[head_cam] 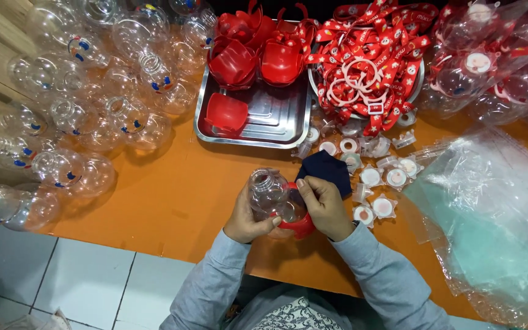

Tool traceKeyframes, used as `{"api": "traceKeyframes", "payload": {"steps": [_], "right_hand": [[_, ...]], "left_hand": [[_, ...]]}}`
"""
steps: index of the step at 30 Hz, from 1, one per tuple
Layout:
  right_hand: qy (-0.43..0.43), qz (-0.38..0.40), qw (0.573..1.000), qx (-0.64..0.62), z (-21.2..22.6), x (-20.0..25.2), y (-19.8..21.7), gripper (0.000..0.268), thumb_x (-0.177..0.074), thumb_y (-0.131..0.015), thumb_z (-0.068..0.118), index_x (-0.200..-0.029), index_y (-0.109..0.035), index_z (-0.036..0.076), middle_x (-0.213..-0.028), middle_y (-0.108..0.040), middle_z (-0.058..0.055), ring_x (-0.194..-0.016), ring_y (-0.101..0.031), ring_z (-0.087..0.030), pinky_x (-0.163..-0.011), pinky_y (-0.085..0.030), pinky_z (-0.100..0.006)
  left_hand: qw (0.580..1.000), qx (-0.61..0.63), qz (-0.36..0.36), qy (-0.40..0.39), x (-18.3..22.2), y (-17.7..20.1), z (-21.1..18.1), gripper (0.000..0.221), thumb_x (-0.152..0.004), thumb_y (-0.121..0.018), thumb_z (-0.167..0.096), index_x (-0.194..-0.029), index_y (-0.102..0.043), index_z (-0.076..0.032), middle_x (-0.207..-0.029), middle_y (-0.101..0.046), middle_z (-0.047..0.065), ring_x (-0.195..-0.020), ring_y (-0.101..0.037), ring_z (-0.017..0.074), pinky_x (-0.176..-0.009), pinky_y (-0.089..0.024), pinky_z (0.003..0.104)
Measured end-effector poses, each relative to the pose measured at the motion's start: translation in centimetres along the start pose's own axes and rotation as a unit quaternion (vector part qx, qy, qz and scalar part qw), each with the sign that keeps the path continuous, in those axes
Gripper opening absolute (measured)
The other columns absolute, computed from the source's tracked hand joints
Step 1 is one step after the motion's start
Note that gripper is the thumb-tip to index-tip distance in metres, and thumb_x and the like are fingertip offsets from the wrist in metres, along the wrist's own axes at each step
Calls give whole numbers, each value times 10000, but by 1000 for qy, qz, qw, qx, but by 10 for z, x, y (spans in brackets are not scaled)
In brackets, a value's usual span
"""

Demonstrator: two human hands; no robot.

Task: Assembling small plastic bottles by manually attaching blue caps, red bases, and red decorative straps.

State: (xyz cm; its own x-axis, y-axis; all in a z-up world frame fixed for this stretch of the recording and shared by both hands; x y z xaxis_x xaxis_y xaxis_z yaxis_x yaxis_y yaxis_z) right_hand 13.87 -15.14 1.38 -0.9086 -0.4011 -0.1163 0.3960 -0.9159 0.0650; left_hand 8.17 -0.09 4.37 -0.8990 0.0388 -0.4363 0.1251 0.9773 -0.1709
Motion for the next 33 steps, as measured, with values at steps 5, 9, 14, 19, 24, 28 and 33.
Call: {"api": "traceKeyframes", "payload": {"steps": [5, 9, 14, 19, 24, 28, 33], "right_hand": [[3, -5, 999, 32, 7, 0, 0, 508, -1068, -526, 166, -567, -578, 107, -442, -481, -21, -440, -427, -96, -440, -381, -219], [11, -6, 997, 74, 12, 2, -5, 478, -1059, -550, 159, -590, -591, 76, -454, -493, -64, -458, -440, -139, -450, -381, -265], [15, -33, 999, 40, 20, 1, -5, 409, -1086, -463, 181, -703, -569, 84, -578, -539, -70, -606, -506, -157, -607, -444, -304], [168, -49, 980, 93, 67, 12, -8, 305, -1089, -371, 199, -1251, -515, -15, -1225, -513, -201, -1209, -500, -351, -1047, -379, -460], [168, 61, 978, 105, 59, 19, -39, 1062, -701, -941, 259, -1522, -344, -53, -1360, -460, -297, -1317, -464, -484, -1115, -333, -580], [102, 46, 994, -4, 52, 13, -26, 1218, -606, -998, 260, -1571, -297, 13, -1402, -520, -243, -1334, -495, -368, -1151, -326, -533], [1, 137, 948, -288, 33, 5, -30, 947, -750, -865, 284, -1524, -386, 22, -1390, -587, -170, -1260, -564, -221, -1083, -458, -432]], "left_hand": [[1000, -8, -5, 9, 0, -4, -1, 831, -640, -849, -167, -1358, -499, 63, -1098, -659, 220, -1050, -654, 285, -954, -535, 487], [999, -35, 8, 5, -6, -11, -8, 832, -613, -864, -157, -1338, -518, 60, -1094, -677, 215, -1057, -666, 299, -963, -533, 491], [998, -61, -32, 7, -3, -14, -13, 878, -575, -891, -179, -1349, -544, 46, -1101, -680, 217, -1042, -674, 286, -964, -532, 456], [990, -90, -110, -17, -4, 4, -19, 804, -635, -923, -238, -1309, -576, 30, -1170, -675, 200, -1093, -667, 263, -983, -523, 416], [990, -36, -135, -20, -3, 12, -20, 852, -815, -820, -363, -1450, -387, 6, -1394, -533, 195, -1234, -564, 280, -1061, -467, 474], [998, 34, -53, -14, -8, -1, -30, 953, -798, -805, -286, -1518, -281, 52, -1412, -498, 219, -1291, -493, 276, -1088, -441, 485], [995, 90, -28, 21, 6, -13, 1, 957, -718, -882, -214, -1494, -369, 9, -1393, -514, 200, -1281, -512, 285, -1041, -491, 461]]}}
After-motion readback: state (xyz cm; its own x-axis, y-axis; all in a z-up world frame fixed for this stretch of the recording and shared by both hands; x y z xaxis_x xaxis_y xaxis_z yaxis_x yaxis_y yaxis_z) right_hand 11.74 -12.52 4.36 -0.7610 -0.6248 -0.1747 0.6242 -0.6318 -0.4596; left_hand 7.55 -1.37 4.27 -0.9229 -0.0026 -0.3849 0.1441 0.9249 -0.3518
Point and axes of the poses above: each hand's wrist, its own x-axis away from the middle knuckle, its own y-axis out of the back of the hand, z = x × y, the point moved 9 cm from there along -x, towards the middle knuckle
